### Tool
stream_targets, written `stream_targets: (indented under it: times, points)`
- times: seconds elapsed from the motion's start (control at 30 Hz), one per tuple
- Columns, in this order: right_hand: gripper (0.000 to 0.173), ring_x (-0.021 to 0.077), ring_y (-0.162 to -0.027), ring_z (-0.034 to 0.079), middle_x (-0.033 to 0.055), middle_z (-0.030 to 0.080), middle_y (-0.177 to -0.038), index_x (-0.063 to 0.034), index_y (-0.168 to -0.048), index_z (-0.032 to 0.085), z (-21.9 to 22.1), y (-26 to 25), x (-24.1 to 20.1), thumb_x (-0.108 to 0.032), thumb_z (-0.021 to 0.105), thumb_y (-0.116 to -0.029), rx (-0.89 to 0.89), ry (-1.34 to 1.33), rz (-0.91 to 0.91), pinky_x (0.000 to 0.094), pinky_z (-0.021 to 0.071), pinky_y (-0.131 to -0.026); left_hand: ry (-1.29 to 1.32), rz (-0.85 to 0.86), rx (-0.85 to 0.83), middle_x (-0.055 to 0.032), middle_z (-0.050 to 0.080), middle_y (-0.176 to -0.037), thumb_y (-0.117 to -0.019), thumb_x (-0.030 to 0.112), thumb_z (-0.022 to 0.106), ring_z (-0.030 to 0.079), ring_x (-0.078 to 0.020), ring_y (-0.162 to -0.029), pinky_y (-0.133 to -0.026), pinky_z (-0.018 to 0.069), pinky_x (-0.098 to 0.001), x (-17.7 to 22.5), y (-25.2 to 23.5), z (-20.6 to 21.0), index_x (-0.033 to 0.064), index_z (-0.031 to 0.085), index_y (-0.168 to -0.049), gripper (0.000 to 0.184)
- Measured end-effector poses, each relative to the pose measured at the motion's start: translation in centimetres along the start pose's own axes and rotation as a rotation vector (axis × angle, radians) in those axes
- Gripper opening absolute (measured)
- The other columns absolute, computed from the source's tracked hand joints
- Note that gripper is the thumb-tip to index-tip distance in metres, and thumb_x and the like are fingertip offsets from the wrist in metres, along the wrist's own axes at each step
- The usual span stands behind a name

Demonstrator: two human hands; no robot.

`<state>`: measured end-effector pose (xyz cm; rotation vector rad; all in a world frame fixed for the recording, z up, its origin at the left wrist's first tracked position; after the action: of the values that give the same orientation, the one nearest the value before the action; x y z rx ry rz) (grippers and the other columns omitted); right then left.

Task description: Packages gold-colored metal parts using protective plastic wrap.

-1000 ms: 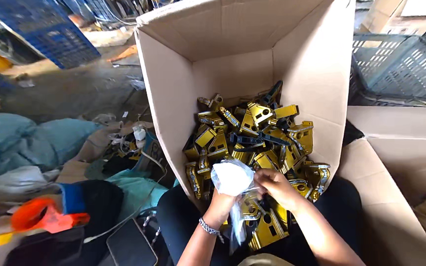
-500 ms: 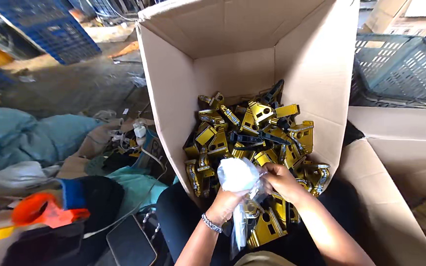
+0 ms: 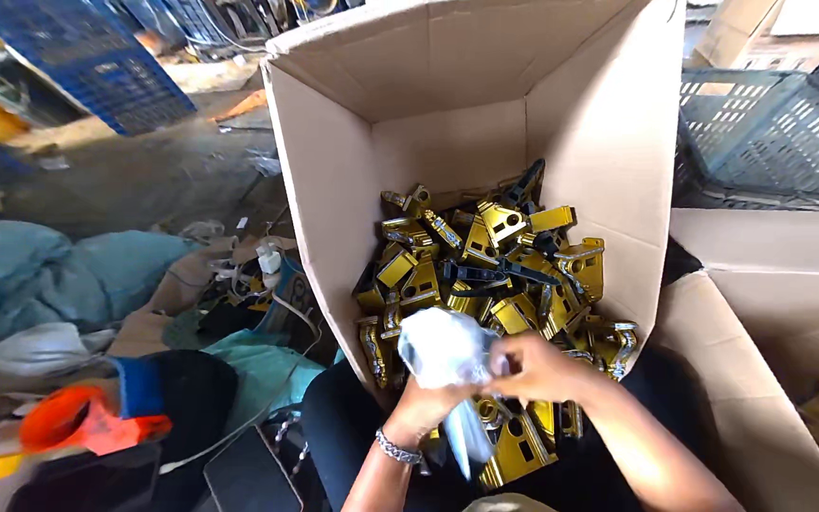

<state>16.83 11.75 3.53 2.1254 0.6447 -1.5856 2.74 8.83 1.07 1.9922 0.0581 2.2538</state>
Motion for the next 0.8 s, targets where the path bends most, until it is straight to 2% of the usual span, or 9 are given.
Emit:
stream_targets:
  times: [0.07,0.13,0.2,0.23,0.37,0.47,0.53,0.67,0.8]
  points:
    - [0.021,0.0101,-0.062,0.064,0.0065,0.066,-0.079,0.0032,-0.096,0.064,-4.1,0.7,1.0,-0.012,0.075,-0.0881,0.237,0.062,0.025,0.0276,0.0581,-0.059,-0.07,0.049,0.163,-0.0052,0.072,-0.105,-0.0674,-0.004,0.085,0.07,-0.0089,-0.099,-0.092,0.0593,-0.0286,-0.6,-0.3,-3.2,-0.0075,0.056,-0.122,0.062]
    - [0.034,0.0212,-0.095,0.071,0.0138,0.071,-0.106,0.002,-0.111,0.068,-7.5,2.2,3.3,-0.02,0.079,-0.0872,0.422,0.298,0.133,0.0382,0.0594,-0.086,-0.066,0.092,0.298,-0.0091,0.071,-0.107,-0.0684,-0.004,0.082,0.07,-0.0119,-0.101,-0.092,0.0592,-0.0304,-1.0,-0.4,-5.3,-0.0093,0.055,-0.123,0.062]
    - [0.061,0.0446,-0.143,0.039,0.0219,0.047,-0.152,-0.0016,-0.131,0.067,-7.6,2.6,6.7,-0.04,0.082,-0.0852,0.382,0.536,0.343,0.0684,0.0286,-0.114,0.014,0.091,0.391,-0.0089,0.071,-0.105,-0.0728,-0.005,0.079,0.069,-0.0119,-0.1,-0.09,0.0593,-0.03,-0.9,-0.7,-5.7,-0.0074,0.056,-0.122,0.055]
    - [0.064,0.0516,-0.149,0.024,0.0242,0.035,-0.161,-0.0025,-0.131,0.067,-6.8,2.3,8.3,-0.045,0.081,-0.0846,0.37,0.61,0.376,0.0761,0.0148,-0.115,0.05,0.086,0.414,-0.0094,0.07,-0.106,-0.0749,-0.005,0.078,0.069,-0.0121,-0.1,-0.09,0.0591,-0.0299,-0.9,-1.0,-5.4,-0.0072,0.055,-0.124,0.054]
    - [0.037,0.0477,-0.145,0.036,0.0242,0.048,-0.152,0.0014,-0.1,0.077,-6.0,1.6,8.7,-0.031,0.081,-0.0835,0.643,0.505,0.102,0.0713,0.0229,-0.115,0.105,0.16,0.479,-0.0103,0.068,-0.111,-0.0792,-0.004,0.078,0.067,-0.0105,-0.101,-0.09,0.0575,-0.0269,-0.1,-3.0,-3.4,-0.0093,0.05,-0.129,0.057]
    - [0.054,0.0129,-0.12,0.059,0.0114,0.061,-0.129,0.0093,-0.129,0.054,-9.6,2.6,5.2,-0.028,0.067,-0.0932,0.812,-0.109,-0.013,0.0317,0.0506,-0.102,0.02,0.205,0.444,-0.0149,0.066,-0.117,-0.0775,-0.002,0.081,0.065,-0.0098,-0.108,-0.097,0.0549,-0.0253,1.4,-4.0,-2.7,-0.0141,0.045,-0.133,0.067]
    - [0.078,0.0143,-0.106,0.067,0.0071,0.061,-0.122,0.002,-0.143,0.033,-11.4,2.8,3.0,-0.031,0.074,-0.0853,0.776,-0.395,-0.145,0.0327,0.0602,-0.089,-0.073,0.236,0.391,-0.0132,0.068,-0.113,-0.074,0.0,0.083,0.066,-0.0069,-0.106,-0.096,0.0546,-0.023,2.1,-4.6,-2.4,-0.015,0.05,-0.127,0.065]
    - [0.068,0.0248,-0.084,0.074,0.0105,0.064,-0.131,-0.0058,-0.14,0.04,-6.5,2.2,0.1,-0.022,0.078,-0.0857,0.291,-0.392,-0.071,0.0404,0.0652,-0.061,-0.055,0.246,0.364,-0.0095,0.07,-0.107,-0.0711,-0.001,0.083,0.067,-0.0054,-0.102,-0.094,0.0564,-0.0226,1.3,-5.0,-1.5,-0.0124,0.054,-0.123,0.06]
    - [0.057,0.0088,-0.094,0.066,0.0083,0.063,-0.11,0.0019,-0.137,0.044,-3.6,1.4,3.2,-0.02,0.07,-0.091,0.462,-0.185,0.11,0.0258,0.0579,-0.082,0.056,0.103,0.321,-0.0117,0.068,-0.112,-0.0752,-0.003,0.081,0.067,-0.0102,-0.105,-0.095,0.0565,-0.0267,0.0,-3.7,0.3,-0.0106,0.05,-0.128,0.062]
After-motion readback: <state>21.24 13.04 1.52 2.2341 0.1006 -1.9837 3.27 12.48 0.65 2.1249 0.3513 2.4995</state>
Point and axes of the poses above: each hand's wrist, its own y-axis away from the middle knuckle, its own z-axis out of the palm, x = y × z, the point moved 9 cm from there along -y, towards the middle knuckle
